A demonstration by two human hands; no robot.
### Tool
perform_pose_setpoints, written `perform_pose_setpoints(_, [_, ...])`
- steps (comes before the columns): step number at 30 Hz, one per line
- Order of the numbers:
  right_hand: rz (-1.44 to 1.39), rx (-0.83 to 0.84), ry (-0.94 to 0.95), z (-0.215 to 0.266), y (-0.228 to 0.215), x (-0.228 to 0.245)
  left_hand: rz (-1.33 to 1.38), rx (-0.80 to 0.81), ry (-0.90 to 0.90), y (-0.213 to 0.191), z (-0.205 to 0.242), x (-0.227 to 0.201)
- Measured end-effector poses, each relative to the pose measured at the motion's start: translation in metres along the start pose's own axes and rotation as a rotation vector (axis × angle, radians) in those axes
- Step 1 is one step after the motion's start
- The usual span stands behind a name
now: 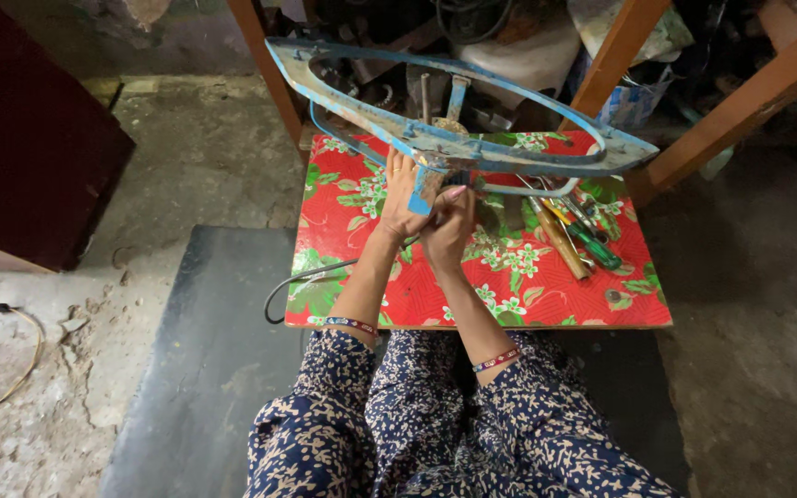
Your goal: The person cleans a blue electric motor with a cloth, then places it into a blue metal frame. They align the motor within the frame and use a screwdriver to tighten screws, securing the motor to the frame.
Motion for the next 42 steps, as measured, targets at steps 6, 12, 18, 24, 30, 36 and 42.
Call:
perform_pose_setpoints(6, [0.123, 0.133, -0.126, -0.008, 0.006, 0.003, 0.053, -0.096, -0.039, 0.005, 0.006, 0.011])
perform_pose_setpoints(12, [0.257, 0.411, -0.295, -0.042, -0.002, 0.013, 0.111, -0.117, -0.053, 0.005, 0.010, 0.009])
perform_pose_setpoints(18, [0.311, 0.797, -0.398, -0.075, 0.019, -0.029, 0.152, -0.141, -0.050, -0.007, 0.009, 0.003])
perform_pose_setpoints(24, [0.314, 0.862, -0.335, -0.068, 0.036, -0.091, 0.123, -0.046, -0.070, -0.005, 0.007, 0.007])
perform_pose_setpoints(30, [0.290, 0.917, -0.509, -0.074, 0.036, -0.043, 0.300, -0.101, -0.083, -0.043, 0.015, 0.000])
perform_pose_setpoints(36, [0.225, 0.776, -0.627, -0.081, 0.027, 0.029, 0.903, -0.263, -0.297, -0.096, 0.046, -0.002])
perform_pose_setpoints(42, [0.118, 0.793, -0.466, -0.082, 0.021, 0.011, 1.096, 0.051, -0.311, -0.074, 0.027, -0.017])
Point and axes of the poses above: each hand's wrist, its own z-axis away from the middle knuckle, its own y-axis out of the palm, x = y × z, the point moved 8 cm from there along -z, towards the middle knuckle, and after that the axes turned 9 degrees about -z, right-handed, at the moved point
